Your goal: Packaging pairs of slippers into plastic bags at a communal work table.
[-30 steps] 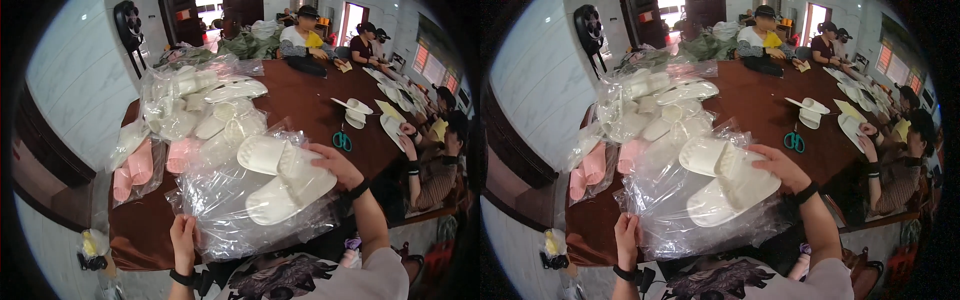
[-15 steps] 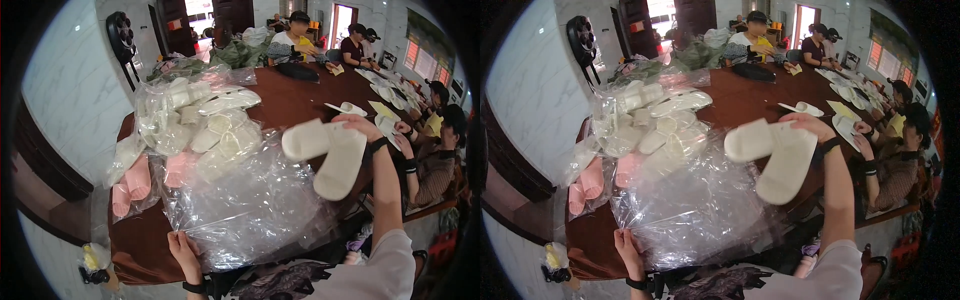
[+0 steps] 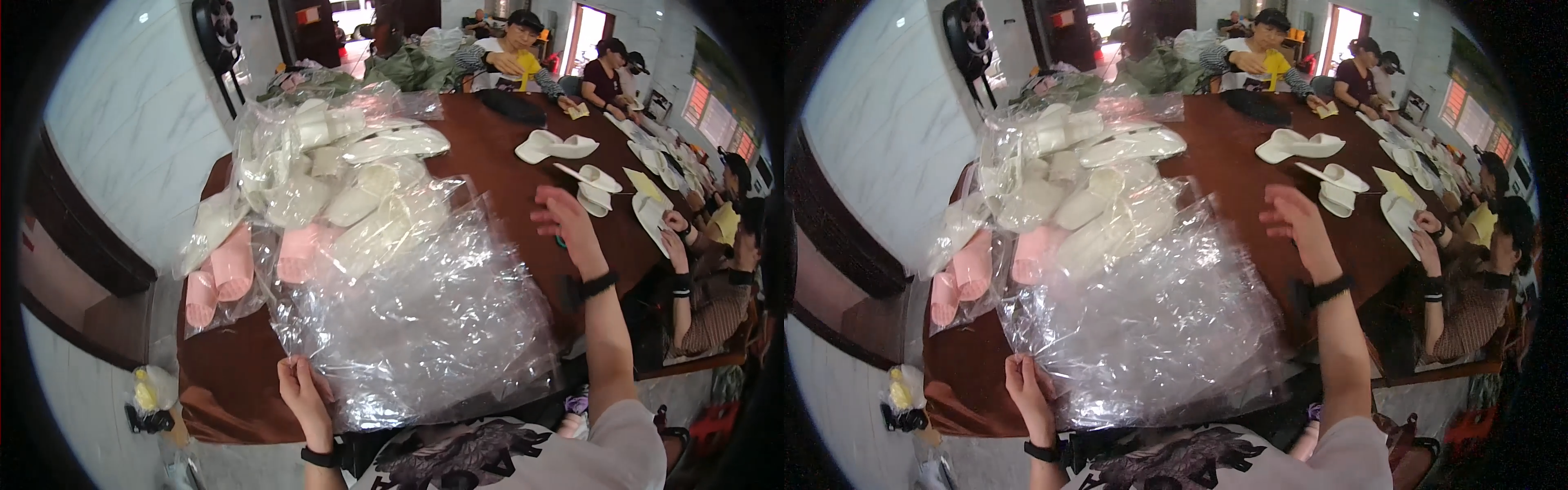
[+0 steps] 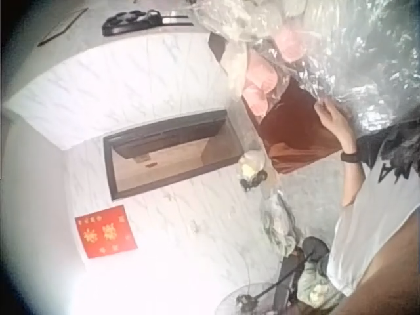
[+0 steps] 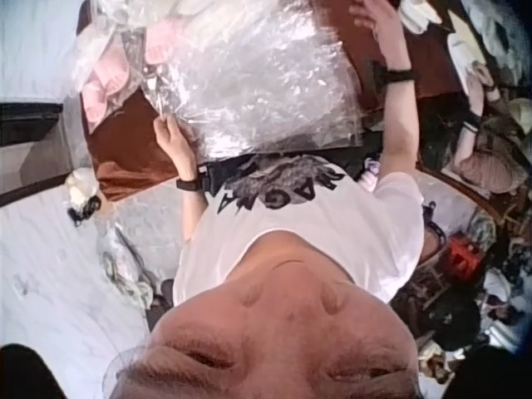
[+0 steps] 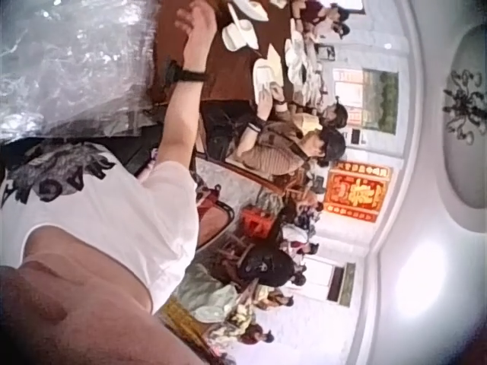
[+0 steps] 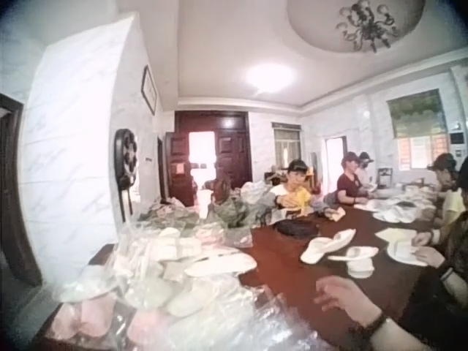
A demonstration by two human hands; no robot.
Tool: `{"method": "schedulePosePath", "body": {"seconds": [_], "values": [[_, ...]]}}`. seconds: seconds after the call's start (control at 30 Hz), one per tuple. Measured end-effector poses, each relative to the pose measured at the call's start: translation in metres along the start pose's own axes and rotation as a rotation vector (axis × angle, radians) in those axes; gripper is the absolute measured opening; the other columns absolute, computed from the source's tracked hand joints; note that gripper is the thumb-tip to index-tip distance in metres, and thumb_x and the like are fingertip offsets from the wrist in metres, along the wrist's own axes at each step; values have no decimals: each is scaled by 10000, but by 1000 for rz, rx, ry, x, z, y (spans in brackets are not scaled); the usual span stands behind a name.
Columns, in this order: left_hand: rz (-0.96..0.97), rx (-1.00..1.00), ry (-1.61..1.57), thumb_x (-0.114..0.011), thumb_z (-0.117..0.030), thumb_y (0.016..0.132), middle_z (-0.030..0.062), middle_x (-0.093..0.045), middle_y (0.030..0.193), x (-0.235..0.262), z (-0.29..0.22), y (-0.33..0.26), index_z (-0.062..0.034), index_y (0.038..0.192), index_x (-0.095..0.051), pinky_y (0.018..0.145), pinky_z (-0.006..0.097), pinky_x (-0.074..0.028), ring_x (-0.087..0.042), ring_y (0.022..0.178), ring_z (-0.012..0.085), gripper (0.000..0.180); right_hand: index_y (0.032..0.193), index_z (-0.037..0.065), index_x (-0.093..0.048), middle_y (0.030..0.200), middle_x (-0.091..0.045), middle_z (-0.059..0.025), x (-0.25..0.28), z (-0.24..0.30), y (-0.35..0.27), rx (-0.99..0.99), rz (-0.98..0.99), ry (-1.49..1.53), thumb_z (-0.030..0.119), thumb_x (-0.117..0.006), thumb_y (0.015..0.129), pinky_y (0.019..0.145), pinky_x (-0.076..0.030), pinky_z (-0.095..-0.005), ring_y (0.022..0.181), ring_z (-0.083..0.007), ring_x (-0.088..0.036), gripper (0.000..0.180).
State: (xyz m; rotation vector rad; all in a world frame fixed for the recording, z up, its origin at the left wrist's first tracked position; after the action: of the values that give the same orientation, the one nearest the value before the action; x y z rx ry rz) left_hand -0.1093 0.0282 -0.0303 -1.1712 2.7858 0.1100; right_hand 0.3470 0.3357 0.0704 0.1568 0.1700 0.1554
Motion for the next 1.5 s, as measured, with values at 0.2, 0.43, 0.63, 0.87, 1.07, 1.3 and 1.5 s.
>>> {"method": "schedulePosePath", "body": {"seconds": [0.2, 0.43, 0.63, 0.87, 1.07, 1.3, 1.5], "values": [[-15, 11, -27, -516, -110, 1025, -39, -466, 689, -7, -7, -1, -40, 1162, -542, 405, 204, -315, -401, 487, 31, 155, 1282, 47, -588, 799, -653, -84, -12, -34, -89, -200, 41, -831, 338, -641, 957, 638, -491, -322, 704, -175, -638, 440], [-25, 105, -133, -509, -76, 1014, -32, -488, 710, 1, -1, 2, -27, 1251, -534, 437, 195, -331, -403, 498, 42, 243, 1215, 35, -590, 810, -639, -112, -26, -56, -89, -4, 142, -898, 201, -720, 862, 710, -492, -319, 743, -192, -616, 411], [111, 126, -79, -531, -86, 1008, -32, -481, 704, -13, -9, 14, -25, 1232, -545, 410, 197, -312, -390, 474, 45, 233, 1123, 23, -582, 870, -647, -78, -75, -27, -25, 353, 42, -775, 19, -593, 864, 755, -498, -305, 811, -144, -620, 260], [311, 75, 192, -565, -83, 985, -43, -535, 747, -19, -37, -5, -4, 1341, -545, 470, 193, -310, -431, 564, 30, 365, 1098, 34, -605, 912, -655, -62, -61, -60, 5, 214, 311, -713, 33, -607, 878, 816, -503, -289, 863, -133, -623, 220], [286, 27, 567, -677, -77, 921, 8, -542, 666, 0, -33, -29, -30, 1386, -525, 508, 263, -423, -480, 544, 89, 492, 1260, 73, -604, 1194, -631, -60, -12, -18, -19, 223, 121, -752, 96, -631, 937, 887, -480, -281, 1028, -148, -614, 325], [106, -736, 1100, -717, -136, 862, 126, -572, 1266, -29, -150, -32, -67, 1365, -563, 993, 441, -422, -534, 1166, 324, 531, 1314, 77, -576, 1356, -555, -132, -108, 124, -112, 498, 199, -971, 64, -638, 883, 1040, -423, -376, 1243, -301, -548, 436], [490, -949, 1389, -749, -303, 807, 108, -325, 1593, -111, -165, -17, -223, 1419, -546, 1157, 673, -134, -221, 1491, 390, 649, 1336, 60, -580, 1450, -501, -125, -172, 170, -153, 599, 450, -751, 134, -638, 858, 1099, -379, -413, 1350, -305, -474, 488]]}}
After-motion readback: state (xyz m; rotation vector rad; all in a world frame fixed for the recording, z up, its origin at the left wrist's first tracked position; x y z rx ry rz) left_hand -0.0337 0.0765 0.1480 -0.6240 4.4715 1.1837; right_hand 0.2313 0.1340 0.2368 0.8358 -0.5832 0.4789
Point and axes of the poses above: each hand's wrist, its own y-axis towards the middle knuckle, its own x-axis out of the back of the hand, z = x × y, the point moved 8 cm from there along y, towards the middle knuckle
